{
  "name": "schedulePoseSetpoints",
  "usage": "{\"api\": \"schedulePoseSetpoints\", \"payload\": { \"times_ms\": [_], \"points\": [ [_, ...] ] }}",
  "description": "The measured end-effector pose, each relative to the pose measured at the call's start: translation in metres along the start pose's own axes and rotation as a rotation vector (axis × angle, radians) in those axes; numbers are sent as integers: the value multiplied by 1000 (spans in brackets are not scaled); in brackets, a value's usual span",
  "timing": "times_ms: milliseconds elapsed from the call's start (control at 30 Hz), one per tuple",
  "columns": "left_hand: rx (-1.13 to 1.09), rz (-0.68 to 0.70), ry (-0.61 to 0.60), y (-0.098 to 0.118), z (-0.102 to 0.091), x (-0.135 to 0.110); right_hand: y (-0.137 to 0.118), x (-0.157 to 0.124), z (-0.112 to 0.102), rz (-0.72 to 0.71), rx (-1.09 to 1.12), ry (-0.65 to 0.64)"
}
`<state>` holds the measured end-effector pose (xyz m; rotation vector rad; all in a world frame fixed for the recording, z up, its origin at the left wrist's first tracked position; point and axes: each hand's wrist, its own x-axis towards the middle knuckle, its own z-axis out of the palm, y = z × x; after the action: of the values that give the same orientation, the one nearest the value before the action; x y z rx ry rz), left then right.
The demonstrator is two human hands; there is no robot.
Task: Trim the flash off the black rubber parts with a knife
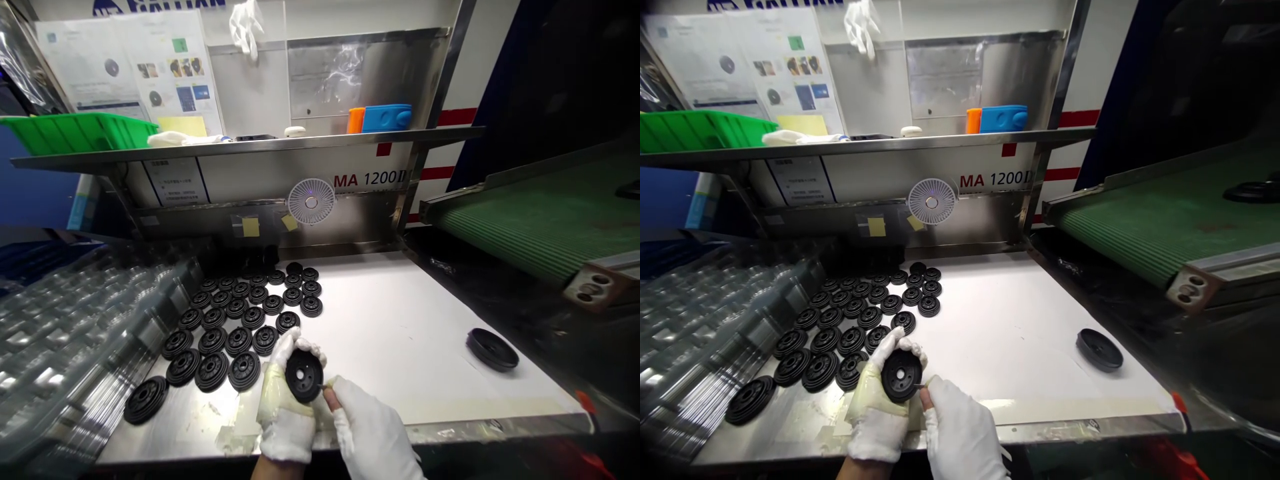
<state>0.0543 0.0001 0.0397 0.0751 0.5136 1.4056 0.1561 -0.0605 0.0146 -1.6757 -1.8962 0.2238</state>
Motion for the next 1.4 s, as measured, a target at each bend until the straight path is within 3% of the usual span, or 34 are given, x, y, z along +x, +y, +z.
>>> {"api": "schedulePoseSetpoints", "payload": {
  "times_ms": [133,233,367,467,700,833,967,1133,1400],
  "points": [
    [-62,-4,64,-3,2,2,-4,-5,13,-16,-5,36],
    [-30,47,42,-5,-1,-1,-5,-6,16,-52,1,49],
    [105,-114,22,-1,-3,-7,0,-4,9,-59,18,28],
    [58,-153,18,1,-1,-7,4,-2,4,-9,52,3],
    [-164,-97,201,-5,10,2,-2,-4,16,-31,1,40],
    [-54,-49,133,-6,0,-1,-3,-4,14,-52,-15,70],
    [58,-183,13,-5,-6,-6,4,-2,6,0,33,16],
    [-89,-190,62,-8,0,-3,5,-4,6,20,16,52],
    [-106,-27,53,-7,-3,3,-7,-5,17,-13,21,92]
  ]
}}
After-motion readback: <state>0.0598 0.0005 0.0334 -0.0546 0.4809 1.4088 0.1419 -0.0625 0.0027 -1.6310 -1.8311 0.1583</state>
